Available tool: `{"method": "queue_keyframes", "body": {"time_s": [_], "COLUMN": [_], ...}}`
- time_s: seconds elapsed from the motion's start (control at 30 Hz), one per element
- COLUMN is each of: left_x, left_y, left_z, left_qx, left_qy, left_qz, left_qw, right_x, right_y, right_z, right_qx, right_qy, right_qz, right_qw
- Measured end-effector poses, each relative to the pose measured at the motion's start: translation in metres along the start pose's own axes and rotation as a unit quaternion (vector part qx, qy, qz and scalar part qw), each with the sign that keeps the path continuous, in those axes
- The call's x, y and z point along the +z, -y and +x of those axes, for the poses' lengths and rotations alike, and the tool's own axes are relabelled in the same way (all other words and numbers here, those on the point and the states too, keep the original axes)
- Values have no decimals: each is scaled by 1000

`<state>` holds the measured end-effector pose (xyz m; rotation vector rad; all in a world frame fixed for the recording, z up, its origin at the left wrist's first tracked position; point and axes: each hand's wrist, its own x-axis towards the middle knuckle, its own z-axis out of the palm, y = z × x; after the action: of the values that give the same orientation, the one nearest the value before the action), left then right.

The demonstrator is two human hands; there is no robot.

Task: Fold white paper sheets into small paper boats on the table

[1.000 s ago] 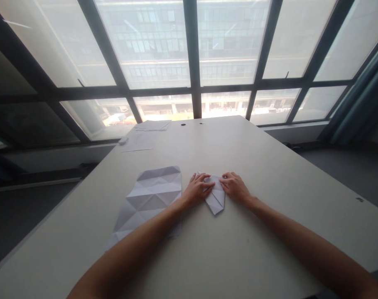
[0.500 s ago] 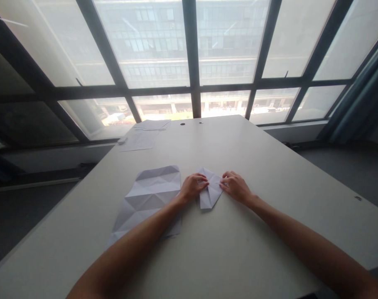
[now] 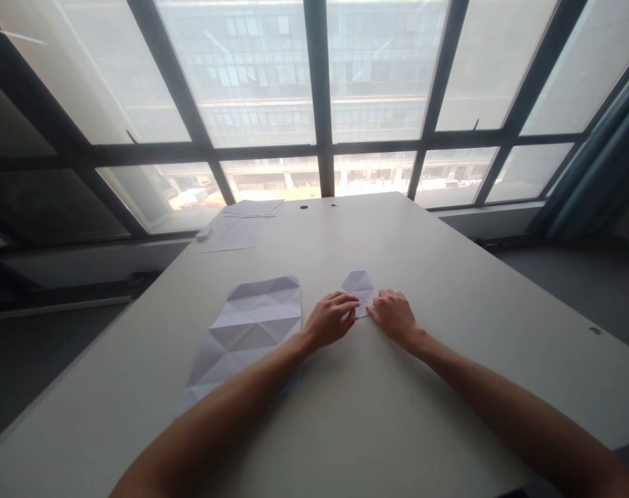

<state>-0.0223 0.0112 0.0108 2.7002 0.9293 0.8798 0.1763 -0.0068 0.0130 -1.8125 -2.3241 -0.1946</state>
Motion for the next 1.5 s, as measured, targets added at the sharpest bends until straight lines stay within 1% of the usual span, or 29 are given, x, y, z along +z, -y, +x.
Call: {"method": "queue_keyframes", "body": {"time_s": [0.03,0.1,0.17,0.37,0.53,0.6,0.67,0.77,0.8,0.97,1.03,1.2,1.37,1.5], "left_x": [1,3,4,6,10,11,13,15,16,16,14,11,12,12], "left_y": [-2,-3,0,13,17,19,20,23,24,24,23,21,24,25], "left_z": [0,0,-1,-2,-4,-5,-7,-8,-8,-7,-6,-6,-6,-6], "left_qx": [20,37,28,-20,-18,-20,-26,-26,-25,-18,-5,1,-8,-13], "left_qy": [31,78,95,105,108,106,105,105,105,107,119,145,129,112], "left_qz": [1,4,13,60,57,55,58,61,61,52,56,72,68,63], "left_qw": [999,996,995,992,992,993,992,992,992,993,991,987,989,992], "right_x": [0,1,3,7,10,11,13,18,19,25,26,26,30,34], "right_y": [0,0,-2,1,3,2,-1,-6,-8,-11,-11,-11,-11,-14], "right_z": [0,0,0,-4,-5,-4,-3,0,1,3,3,3,3,5], "right_qx": [2,3,-6,-59,-109,-116,-102,-57,-50,-86,-92,-91,-85,-93], "right_qy": [2,5,1,-17,-24,-31,-49,-88,-91,-28,-20,-17,-34,-52], "right_qz": [1,10,27,106,181,206,222,214,204,164,162,157,162,177], "right_qw": [1000,1000,1000,992,977,971,968,971,973,982,982,983,983,979]}}
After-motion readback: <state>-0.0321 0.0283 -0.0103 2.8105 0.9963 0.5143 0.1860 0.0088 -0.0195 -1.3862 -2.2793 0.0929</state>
